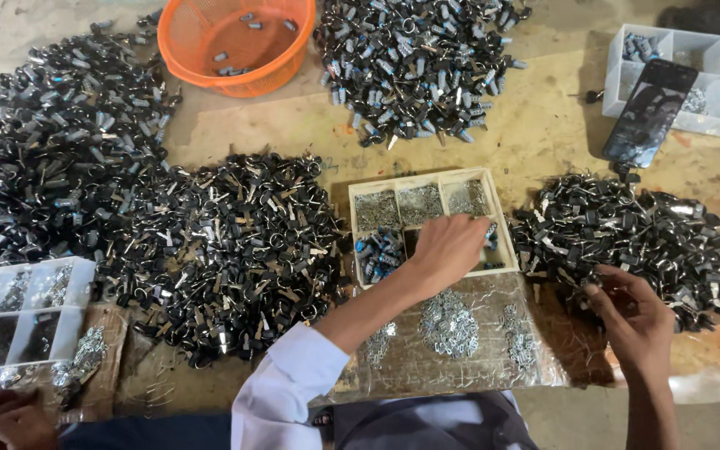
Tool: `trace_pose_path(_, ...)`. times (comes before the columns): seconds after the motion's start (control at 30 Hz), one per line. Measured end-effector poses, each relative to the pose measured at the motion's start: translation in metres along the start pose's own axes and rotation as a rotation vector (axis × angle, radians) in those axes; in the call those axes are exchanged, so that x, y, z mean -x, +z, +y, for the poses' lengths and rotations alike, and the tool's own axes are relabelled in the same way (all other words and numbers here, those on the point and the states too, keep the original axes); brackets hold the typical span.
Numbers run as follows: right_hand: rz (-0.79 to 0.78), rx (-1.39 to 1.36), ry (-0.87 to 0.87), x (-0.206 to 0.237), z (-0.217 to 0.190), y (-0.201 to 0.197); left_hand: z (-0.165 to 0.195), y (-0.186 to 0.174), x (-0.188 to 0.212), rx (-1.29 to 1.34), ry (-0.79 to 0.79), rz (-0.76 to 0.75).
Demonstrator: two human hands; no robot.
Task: The person sits at a workbench covered with piles of small metal components and assembles them one at a time by hand, fitting a small metal part into a blue plastic component body and placing finished assemblies into a compartmented tray. Other workers at the same table handle similar component piles.
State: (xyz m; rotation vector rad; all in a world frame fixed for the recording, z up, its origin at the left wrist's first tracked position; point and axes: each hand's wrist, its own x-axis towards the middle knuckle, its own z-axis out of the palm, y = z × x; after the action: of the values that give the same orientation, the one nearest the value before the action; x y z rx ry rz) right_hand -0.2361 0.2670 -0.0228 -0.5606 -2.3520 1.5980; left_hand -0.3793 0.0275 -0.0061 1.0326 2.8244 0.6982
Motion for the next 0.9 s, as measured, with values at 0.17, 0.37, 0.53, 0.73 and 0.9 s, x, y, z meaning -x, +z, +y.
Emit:
trace_pose_path(0.17, -0.029, 0.162, -0.035, -0.008, 0.01, -0.001, 0.008, 0.009, -0.033, 0.024, 0.016, 0.09)
trace_pose_path(0.37, -0.083, 0.29, -0.124, -0.011, 0.012, -0.01, 0.011, 0.019, -0.052, -0.085, 0.078, 0.086)
trace_pose_path(0.53, -0.009, 0.495, -0.298, -0.01, 0.014, -0.011, 0.013, 0.032, -0.063, -0.102, 0.039, 0.036)
trace_pose_path(0.73, -0.138, 0.169, -0.118, -0.017, 0.028, -0.004, 0.005, 0.031, -0.059, -0.03, 0.021, 0.042)
trace_pose_path(0.9, -0.244, -0.062, -0.091, -0.014, 0.028, 0.029, -0.025, -0.001, -0.019, 0.267, -0.004, 0.061)
